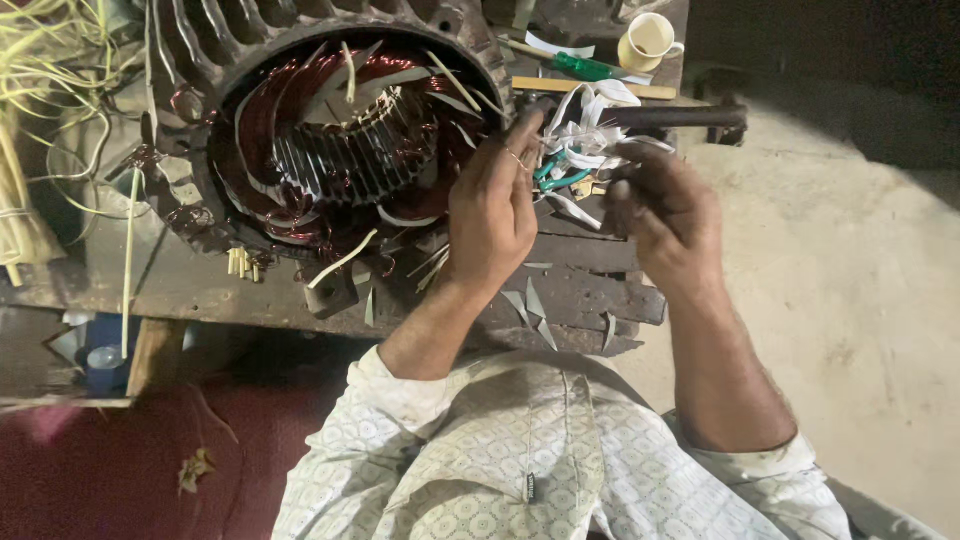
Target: The person uses pliers and a hammer to insert and secure wooden sticks into the slots of a motor stator. They repeatedly adjust the sticks and tap them into place while another person assists by holding the stator.
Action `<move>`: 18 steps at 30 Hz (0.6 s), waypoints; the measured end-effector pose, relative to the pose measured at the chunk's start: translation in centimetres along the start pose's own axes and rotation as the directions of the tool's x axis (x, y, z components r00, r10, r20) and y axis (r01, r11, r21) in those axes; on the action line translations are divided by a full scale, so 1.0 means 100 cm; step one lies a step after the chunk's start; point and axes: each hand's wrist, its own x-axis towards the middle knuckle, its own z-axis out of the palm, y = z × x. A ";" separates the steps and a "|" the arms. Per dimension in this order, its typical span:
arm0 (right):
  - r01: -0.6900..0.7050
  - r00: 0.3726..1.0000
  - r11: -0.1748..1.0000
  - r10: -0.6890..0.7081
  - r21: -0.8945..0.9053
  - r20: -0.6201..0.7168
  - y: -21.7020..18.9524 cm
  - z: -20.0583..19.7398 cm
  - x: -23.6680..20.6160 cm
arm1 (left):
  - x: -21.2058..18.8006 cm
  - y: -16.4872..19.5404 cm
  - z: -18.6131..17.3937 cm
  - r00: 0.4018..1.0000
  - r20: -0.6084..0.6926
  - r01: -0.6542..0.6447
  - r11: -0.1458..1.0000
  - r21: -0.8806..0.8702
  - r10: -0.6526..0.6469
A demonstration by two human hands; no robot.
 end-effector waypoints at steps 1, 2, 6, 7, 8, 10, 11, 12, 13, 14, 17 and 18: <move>0.070 0.995 0.997 -0.071 -0.010 -0.069 -0.015 0.003 -0.001 | 0.004 -0.004 -0.001 0.999 0.034 -0.023 0.995 0.102 0.019; 0.148 0.985 0.980 -0.159 -0.131 -0.072 -0.030 0.004 -0.003 | 0.011 -0.010 -0.001 0.997 0.068 -0.047 0.978 0.202 0.034; 0.283 0.956 0.814 -0.282 -0.508 0.081 -0.073 0.010 0.001 | 0.033 -0.032 0.002 0.974 0.220 -0.007 0.970 0.244 -0.048; 0.285 0.958 0.769 -0.252 -0.571 0.139 -0.076 0.013 0.007 | 0.034 -0.034 0.001 0.982 0.187 -0.043 0.967 0.251 -0.005; 0.256 0.967 0.716 -0.201 -0.650 0.159 -0.077 0.016 0.015 | 0.034 -0.035 0.001 0.987 0.155 -0.081 0.963 0.257 0.042; 0.198 0.980 0.579 -0.092 -0.791 0.178 -0.076 0.020 0.037 | 0.037 -0.036 0.004 0.988 0.130 -0.115 0.956 0.270 0.082; 0.290 0.957 0.528 -0.156 -0.798 0.244 -0.076 0.022 0.047 | 0.038 -0.037 0.005 0.988 0.136 -0.107 0.954 0.279 0.071; 0.380 0.925 0.469 -0.215 -0.797 0.315 -0.074 0.024 0.057 | 0.041 -0.038 0.007 0.988 0.139 -0.100 0.952 0.289 0.061; 0.469 0.882 0.406 -0.267 -0.785 0.389 -0.073 0.025 0.064 | 0.042 -0.039 0.008 0.989 0.121 -0.118 0.949 0.292 0.086; 0.462 0.886 0.402 -0.237 -0.791 0.398 -0.073 0.026 0.068 | 0.043 -0.040 0.008 0.989 0.103 -0.133 0.945 0.299 0.107; 0.392 0.917 0.410 -0.104 -0.823 0.385 -0.066 0.034 0.081 | 0.043 -0.043 0.009 0.989 0.075 -0.146 0.944 0.296 0.130; 0.327 0.937 0.416 -0.026 -0.848 0.349 -0.061 0.038 0.086 | 0.043 -0.043 0.010 0.989 0.071 -0.147 0.946 0.290 0.131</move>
